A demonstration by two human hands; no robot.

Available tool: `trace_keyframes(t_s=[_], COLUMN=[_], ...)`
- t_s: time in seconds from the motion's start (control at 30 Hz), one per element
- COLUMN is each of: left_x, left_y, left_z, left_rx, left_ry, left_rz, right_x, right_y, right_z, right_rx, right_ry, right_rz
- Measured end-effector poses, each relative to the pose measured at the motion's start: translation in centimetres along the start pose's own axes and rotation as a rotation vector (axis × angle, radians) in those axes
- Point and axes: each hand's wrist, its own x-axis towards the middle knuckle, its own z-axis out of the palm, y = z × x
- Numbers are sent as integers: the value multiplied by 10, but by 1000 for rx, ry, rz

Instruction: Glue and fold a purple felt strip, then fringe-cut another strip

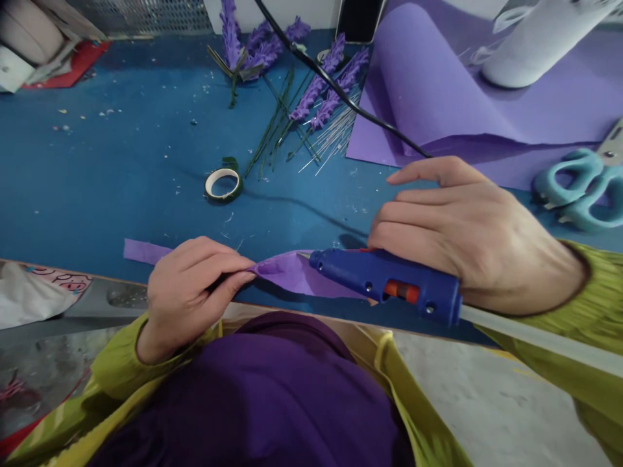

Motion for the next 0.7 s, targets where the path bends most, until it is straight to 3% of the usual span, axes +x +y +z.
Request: trace_keyframes(t_s=[0.13,0.5,0.6,0.7], left_x=[0,0,0,0], left_y=[1,-1,0,0], left_z=[0,1,1,0], left_rx=[4,-5,0,7], left_ry=[4,9,9,3], left_rz=[-4,-2,-2,0], right_x=[-5,-3,5,21], right_y=[2,6,10,16], right_z=[-3,-9,-5,3], right_rx=[28,7,19,46], right_ry=[-77,-1,80,55], right_rz=[35,46,15,-2])
